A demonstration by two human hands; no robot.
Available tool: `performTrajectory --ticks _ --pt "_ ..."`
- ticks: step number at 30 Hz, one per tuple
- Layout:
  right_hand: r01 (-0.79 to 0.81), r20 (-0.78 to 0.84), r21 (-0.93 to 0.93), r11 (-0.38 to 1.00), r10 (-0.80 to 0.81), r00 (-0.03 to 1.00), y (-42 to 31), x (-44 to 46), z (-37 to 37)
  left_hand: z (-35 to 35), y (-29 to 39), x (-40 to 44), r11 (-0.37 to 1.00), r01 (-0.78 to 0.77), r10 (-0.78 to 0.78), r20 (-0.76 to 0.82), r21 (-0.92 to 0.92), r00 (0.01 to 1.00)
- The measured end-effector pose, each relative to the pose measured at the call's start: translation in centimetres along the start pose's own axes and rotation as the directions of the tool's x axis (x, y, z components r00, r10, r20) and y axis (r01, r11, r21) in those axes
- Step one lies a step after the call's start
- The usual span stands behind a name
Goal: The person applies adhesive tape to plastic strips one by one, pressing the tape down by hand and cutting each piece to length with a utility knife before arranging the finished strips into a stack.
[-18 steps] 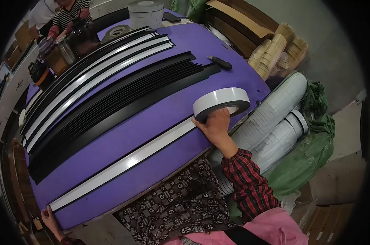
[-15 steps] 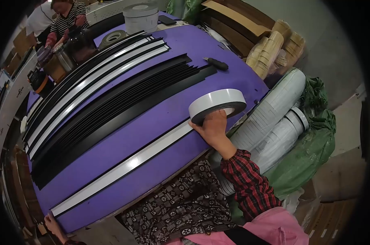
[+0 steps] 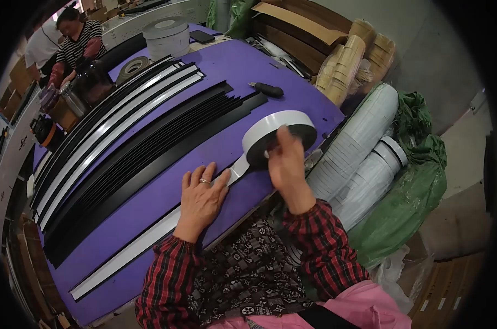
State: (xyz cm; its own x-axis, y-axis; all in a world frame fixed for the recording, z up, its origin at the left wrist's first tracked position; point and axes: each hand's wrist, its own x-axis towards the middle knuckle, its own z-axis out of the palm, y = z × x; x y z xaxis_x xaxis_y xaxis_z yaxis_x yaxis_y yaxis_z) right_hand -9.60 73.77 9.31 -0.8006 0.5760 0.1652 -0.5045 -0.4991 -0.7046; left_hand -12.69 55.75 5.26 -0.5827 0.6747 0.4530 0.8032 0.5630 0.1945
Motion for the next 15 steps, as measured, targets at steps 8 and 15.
performTrajectory --ticks 8,15 --pt "0.3 0.34 -0.94 -0.163 -0.383 0.859 -4.3 11.4 -10.1 0.1 0.1 0.1 0.994 0.006 -0.02 0.126 0.106 0.992" --pt "0.309 0.455 -0.831 -0.462 -0.246 0.855 -3.4 12.0 -12.6 0.2 0.2 0.1 0.991 0.022 -0.046 0.176 0.135 0.983"
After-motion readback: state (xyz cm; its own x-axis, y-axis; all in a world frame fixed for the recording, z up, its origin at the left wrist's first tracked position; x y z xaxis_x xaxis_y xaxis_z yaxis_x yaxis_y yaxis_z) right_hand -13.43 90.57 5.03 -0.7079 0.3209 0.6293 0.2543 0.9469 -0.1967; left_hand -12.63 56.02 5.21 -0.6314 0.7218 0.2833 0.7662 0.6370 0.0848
